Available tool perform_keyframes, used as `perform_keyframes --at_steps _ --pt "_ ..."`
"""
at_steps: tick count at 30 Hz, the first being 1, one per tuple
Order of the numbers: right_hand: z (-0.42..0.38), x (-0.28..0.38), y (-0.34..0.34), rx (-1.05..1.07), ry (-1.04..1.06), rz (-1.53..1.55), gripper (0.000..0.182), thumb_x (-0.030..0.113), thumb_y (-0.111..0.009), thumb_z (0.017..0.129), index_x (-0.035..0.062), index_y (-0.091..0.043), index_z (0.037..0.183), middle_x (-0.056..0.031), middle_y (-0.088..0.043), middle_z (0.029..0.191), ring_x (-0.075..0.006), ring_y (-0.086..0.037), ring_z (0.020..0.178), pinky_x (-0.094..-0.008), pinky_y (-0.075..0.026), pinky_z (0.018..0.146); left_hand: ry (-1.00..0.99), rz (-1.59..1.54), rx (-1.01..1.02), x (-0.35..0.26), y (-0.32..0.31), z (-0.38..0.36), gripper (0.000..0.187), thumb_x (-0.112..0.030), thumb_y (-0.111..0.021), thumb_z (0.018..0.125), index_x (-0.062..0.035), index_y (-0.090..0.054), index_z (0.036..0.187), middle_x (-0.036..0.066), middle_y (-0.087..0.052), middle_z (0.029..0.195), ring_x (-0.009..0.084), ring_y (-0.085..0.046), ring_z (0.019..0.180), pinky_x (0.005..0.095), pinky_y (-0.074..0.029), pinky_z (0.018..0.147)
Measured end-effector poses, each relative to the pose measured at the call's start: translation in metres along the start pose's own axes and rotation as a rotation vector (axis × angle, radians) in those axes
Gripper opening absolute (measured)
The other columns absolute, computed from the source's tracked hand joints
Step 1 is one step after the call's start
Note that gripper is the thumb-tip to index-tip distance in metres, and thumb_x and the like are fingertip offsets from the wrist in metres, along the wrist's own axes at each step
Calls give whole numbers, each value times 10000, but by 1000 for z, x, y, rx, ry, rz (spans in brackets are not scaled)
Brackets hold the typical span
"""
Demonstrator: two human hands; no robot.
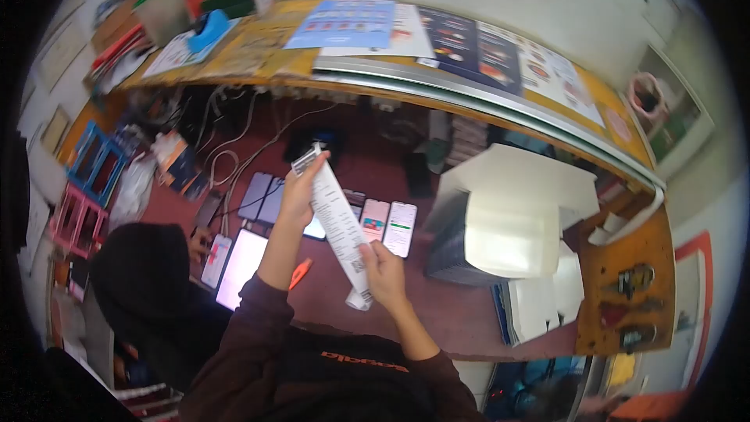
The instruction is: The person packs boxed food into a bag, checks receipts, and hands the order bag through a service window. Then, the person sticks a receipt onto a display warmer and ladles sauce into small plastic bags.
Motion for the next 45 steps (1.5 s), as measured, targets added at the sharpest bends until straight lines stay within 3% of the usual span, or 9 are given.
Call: perform_keyframes --at_steps 5,9,17,22,27,31,42,44,45 --pt "-3 17 10 6 155 -319 190 187 -556 859 52 -554 725 -74 -535 587 -211 -509 486 -312 -392 462 -158 216 -109 0 26 10 216 -171 -667 798 -6 -651 935 26 -628 809 93 -569 648 223 -442 581" --pt "-33 74 18 310 1095 -353 186 158 -664 746 134 -519 632 -20 -505 596 -168 -477 470 -289 -370 434 -206 -62 -496 -6 55 46 220 -165 -681 780 12 -648 906 59 -640 795 122 -601 666 264 -488 585" --pt "-51 48 16 320 633 -291 158 180 -655 768 96 -556 678 -56 -541 574 -221 -543 482 -313 -405 447 -854 348 161 -80 -72 64 742 -139 -797 629 -66 -376 1235 123 -598 925 164 -594 841 293 -478 737" --pt "-69 31 18 320 496 -197 134 174 -642 784 81 -580 712 -84 -537 549 -243 -546 472 -330 -429 460 -934 847 203 -70 -80 81 181 -185 -731 678 -62 -664 793 77 -587 964 247 -577 872 307 -466 749" --pt "-78 18 22 232 252 -187 138 146 -626 800 55 -593 703 -108 -529 548 -247 -528 445 -322 -399 442 -1504 1214 -116 -66 -101 52 248 -295 -676 675 -59 -658 747 110 -560 963 295 -521 937 413 -413 797" --pt "-79 16 11 273 265 -164 158 102 -587 806 20 -570 672 -86 -483 490 -179 -490 412 -274 -353 429 -1440 1178 351 -47 -110 49 494 -376 -639 734 -61 -529 1099 104 -549 1039 247 -497 1034 392 -333 936" --pt "-66 -24 6 -78 42 -53 321 170 -456 924 41 -392 636 28 -352 559 -46 -321 534 -246 -258 457 -1361 1245 -58 -59 -62 24 715 -423 -626 718 16 -389 1231 201 -398 1161 371 -358 1106 462 -195 1045" --pt "-55 -29 -2 -237 -2 105 322 192 -393 956 64 -387 660 44 -350 609 -43 -327 569 -229 -277 489 -1107 1011 124 -31 -46 -34 732 -381 -632 721 16 -334 1258 217 -405 1137 368 -392 1070 450 -273 992" --pt "-48 -36 -7 -229 -6 106 322 192 -393 956 64 -387 660 44 -350 609 -43 -327 569 -229 -277 489 -538 959 367 -13 -32 -68 724 -395 -634 740 14 -327 1253 217 -428 1113 372 -413 1056 433 -299 948"
Point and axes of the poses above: each hand's wrist, its own z-axis towards the middle knuckle, its own y-axis out of the back of the hand, x = y × z, the point moved 1 cm from there along z, towards the middle knuckle
